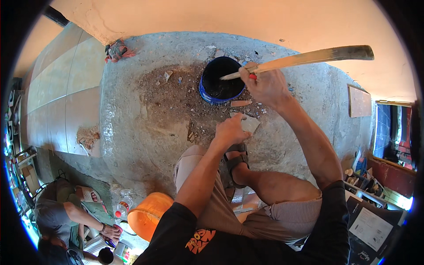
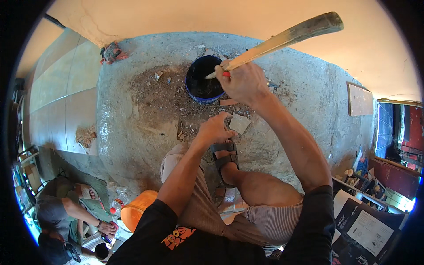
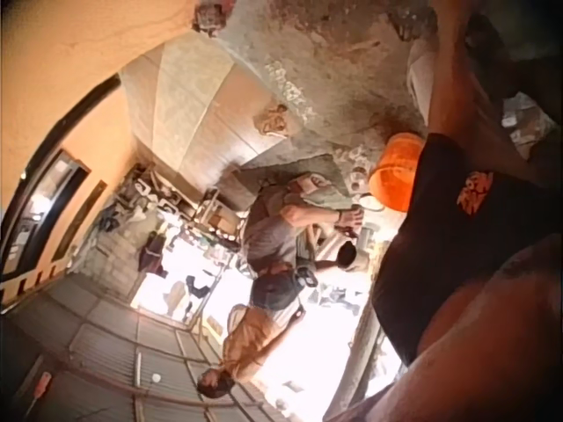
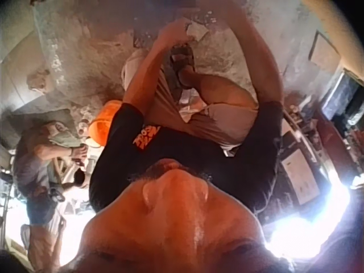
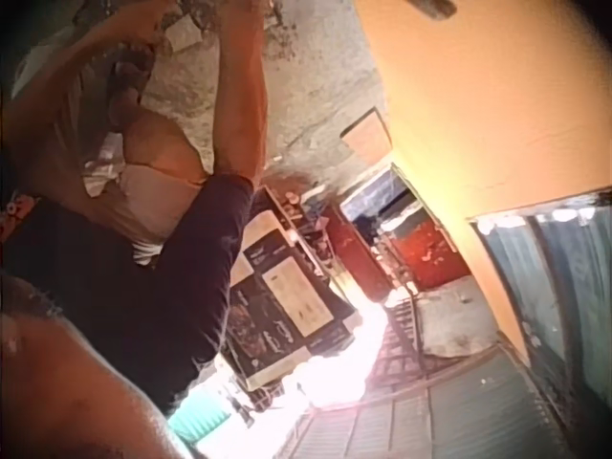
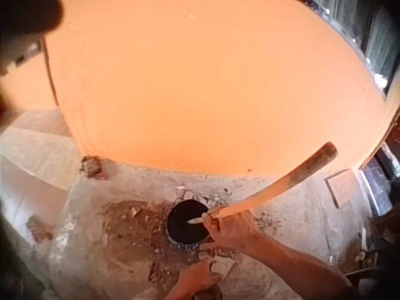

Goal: The person stirs a dark liquid in a bucket using a wooden stick, pours water from a bottle into the bucket, and then uses a brush to apply the mixture to a window frame.

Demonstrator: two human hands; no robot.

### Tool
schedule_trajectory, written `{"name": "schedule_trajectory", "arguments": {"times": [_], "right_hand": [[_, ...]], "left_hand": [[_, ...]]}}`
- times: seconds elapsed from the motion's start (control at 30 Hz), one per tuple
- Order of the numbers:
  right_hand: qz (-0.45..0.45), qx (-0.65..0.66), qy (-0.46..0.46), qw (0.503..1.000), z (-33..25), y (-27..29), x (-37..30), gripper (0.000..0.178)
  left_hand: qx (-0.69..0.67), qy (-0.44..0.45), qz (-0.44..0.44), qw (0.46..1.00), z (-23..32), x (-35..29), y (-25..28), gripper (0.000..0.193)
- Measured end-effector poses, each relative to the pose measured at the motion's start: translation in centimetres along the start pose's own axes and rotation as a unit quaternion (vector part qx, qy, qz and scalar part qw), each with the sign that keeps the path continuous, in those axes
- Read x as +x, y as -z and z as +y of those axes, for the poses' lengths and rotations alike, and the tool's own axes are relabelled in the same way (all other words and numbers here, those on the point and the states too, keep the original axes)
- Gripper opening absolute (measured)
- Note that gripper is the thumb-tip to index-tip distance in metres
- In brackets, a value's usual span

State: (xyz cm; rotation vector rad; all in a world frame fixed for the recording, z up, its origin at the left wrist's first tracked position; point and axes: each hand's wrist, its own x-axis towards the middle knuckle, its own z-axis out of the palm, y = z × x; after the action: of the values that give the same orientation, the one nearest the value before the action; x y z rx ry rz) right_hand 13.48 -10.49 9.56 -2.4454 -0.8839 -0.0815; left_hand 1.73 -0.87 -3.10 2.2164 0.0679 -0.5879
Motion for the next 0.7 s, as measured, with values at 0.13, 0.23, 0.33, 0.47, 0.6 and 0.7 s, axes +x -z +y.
{"name": "schedule_trajectory", "arguments": {"times": [0.13, 0.23, 0.33, 0.47, 0.6, 0.7], "right_hand": [[-0.015, -0.031, 0.012, 0.999, -0.25, 0.07, 0.15, 0.028], [-0.005, -0.013, 0.005, 1.000, -0.43, 0.10, 0.40, 0.028], [0.041, -0.022, -0.016, 0.999, -0.63, 0.17, 0.47, 0.027], [0.005, -0.014, -0.023, 1.000, -0.62, -0.21, 0.26, 0.025], [0.016, 0.024, -0.015, 0.999, -0.37, -0.27, 0.29, 0.026], [0.036, -0.052, -0.079, 0.995, -0.45, 0.09, -0.05, 0.027]], "left_hand": [[-0.013, 0.017, -0.033, 0.999, 0.08, 0.05, -0.05, 0.071], [-0.006, 0.019, -0.015, 1.000, -0.04, 0.04, -0.10, 0.070], [-0.029, 0.018, -0.024, 0.999, -0.35, -0.25, 0.11, 0.070], [-0.017, 0.022, -0.032, 0.999, -0.49, -0.10, 0.37, 0.071], [-0.034, -0.003, -0.020, 0.999, -0.07, -0.12, 0.01, 0.070], [-0.004, 0.001, -0.036, 0.999, -0.44, -0.38, -0.01, 0.070]]}}
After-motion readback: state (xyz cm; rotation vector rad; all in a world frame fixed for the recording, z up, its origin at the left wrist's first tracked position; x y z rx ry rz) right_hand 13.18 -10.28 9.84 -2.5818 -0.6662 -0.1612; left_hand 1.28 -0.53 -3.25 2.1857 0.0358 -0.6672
